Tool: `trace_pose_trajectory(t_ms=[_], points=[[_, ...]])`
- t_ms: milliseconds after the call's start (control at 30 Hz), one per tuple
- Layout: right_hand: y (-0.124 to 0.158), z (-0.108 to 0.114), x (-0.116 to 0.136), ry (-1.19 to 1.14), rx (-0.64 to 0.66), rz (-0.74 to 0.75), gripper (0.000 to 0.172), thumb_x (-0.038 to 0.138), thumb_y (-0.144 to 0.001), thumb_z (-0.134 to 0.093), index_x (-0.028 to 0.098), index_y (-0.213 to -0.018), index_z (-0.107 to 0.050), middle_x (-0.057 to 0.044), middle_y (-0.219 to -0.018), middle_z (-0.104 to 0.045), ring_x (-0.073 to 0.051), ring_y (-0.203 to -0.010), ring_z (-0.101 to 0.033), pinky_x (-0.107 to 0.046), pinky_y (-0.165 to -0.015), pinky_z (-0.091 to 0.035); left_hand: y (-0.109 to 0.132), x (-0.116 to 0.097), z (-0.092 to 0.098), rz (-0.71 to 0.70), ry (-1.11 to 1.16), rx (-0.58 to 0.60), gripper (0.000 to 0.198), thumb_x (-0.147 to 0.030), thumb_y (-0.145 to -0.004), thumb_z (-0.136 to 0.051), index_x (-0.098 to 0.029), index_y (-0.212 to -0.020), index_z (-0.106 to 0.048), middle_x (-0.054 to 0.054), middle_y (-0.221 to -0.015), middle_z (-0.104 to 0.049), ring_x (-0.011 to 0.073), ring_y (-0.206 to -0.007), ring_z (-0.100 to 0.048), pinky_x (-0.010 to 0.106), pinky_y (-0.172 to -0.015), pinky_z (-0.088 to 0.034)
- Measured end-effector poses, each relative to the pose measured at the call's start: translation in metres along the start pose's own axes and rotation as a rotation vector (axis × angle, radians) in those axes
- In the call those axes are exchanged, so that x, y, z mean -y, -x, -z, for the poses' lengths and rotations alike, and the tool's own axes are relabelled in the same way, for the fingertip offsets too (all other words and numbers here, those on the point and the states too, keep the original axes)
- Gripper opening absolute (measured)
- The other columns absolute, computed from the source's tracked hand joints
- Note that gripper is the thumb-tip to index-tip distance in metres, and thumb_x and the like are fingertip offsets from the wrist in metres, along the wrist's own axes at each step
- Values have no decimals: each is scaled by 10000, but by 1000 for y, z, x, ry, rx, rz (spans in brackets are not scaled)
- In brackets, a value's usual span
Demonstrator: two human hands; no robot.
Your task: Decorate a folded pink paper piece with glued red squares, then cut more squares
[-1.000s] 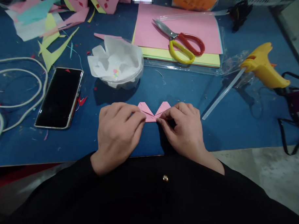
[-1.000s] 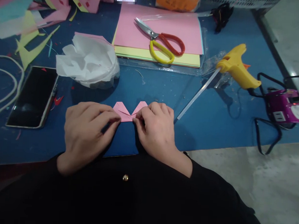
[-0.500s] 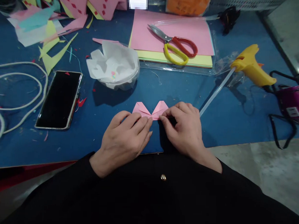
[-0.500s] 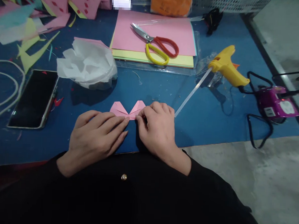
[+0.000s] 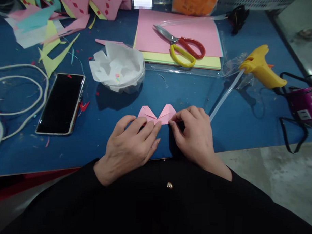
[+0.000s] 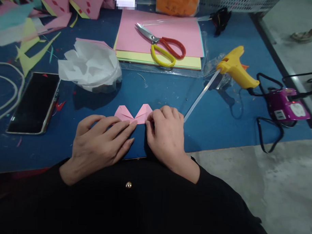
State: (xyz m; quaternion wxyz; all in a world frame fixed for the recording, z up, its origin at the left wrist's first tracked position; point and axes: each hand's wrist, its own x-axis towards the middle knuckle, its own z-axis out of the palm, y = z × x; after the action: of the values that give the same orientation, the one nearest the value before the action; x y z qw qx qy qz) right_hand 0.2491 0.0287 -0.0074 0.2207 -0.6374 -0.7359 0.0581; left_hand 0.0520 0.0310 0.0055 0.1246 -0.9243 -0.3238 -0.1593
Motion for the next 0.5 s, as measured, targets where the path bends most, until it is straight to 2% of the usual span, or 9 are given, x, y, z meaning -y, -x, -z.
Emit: trace_pose_trajectory(t_ms=[133, 367, 500], points=[[1, 2, 0, 33, 5, -4, 107, 228, -899, -572, 194, -828, -645, -93, -865, -624, -281, -851, -540, -427, -783, -425, 1, 0, -1, -10, -1, 43, 371, -270, -974, -566, -52, -1265, -642, 83, -1053, -768, 273, -994, -638, 438, -925, -417], [2, 1, 0, 58, -26, 3, 108, 175, -905, -532, 182, -867, -632, -125, -894, -630, -290, -872, -535, -426, -766, -436, 0, 0, 0, -13, 12, 35, 325, -273, -980, -545, -122, -1245, -659, 75, -1036, -763, 275, -962, -654, 453, -936, -404], [3, -1, 0, 26, -46, -9, 87, 163, -892, -526, 183, -921, -606, -125, -921, -652, -287, -885, -548, -433, -792, -441, -1, 0, 0, -6, 10, 37, 349, -273, -974, -559, -88, -1255, -656, 88, -1037, -758, 279, -978, -650, 453, -949, -402]])
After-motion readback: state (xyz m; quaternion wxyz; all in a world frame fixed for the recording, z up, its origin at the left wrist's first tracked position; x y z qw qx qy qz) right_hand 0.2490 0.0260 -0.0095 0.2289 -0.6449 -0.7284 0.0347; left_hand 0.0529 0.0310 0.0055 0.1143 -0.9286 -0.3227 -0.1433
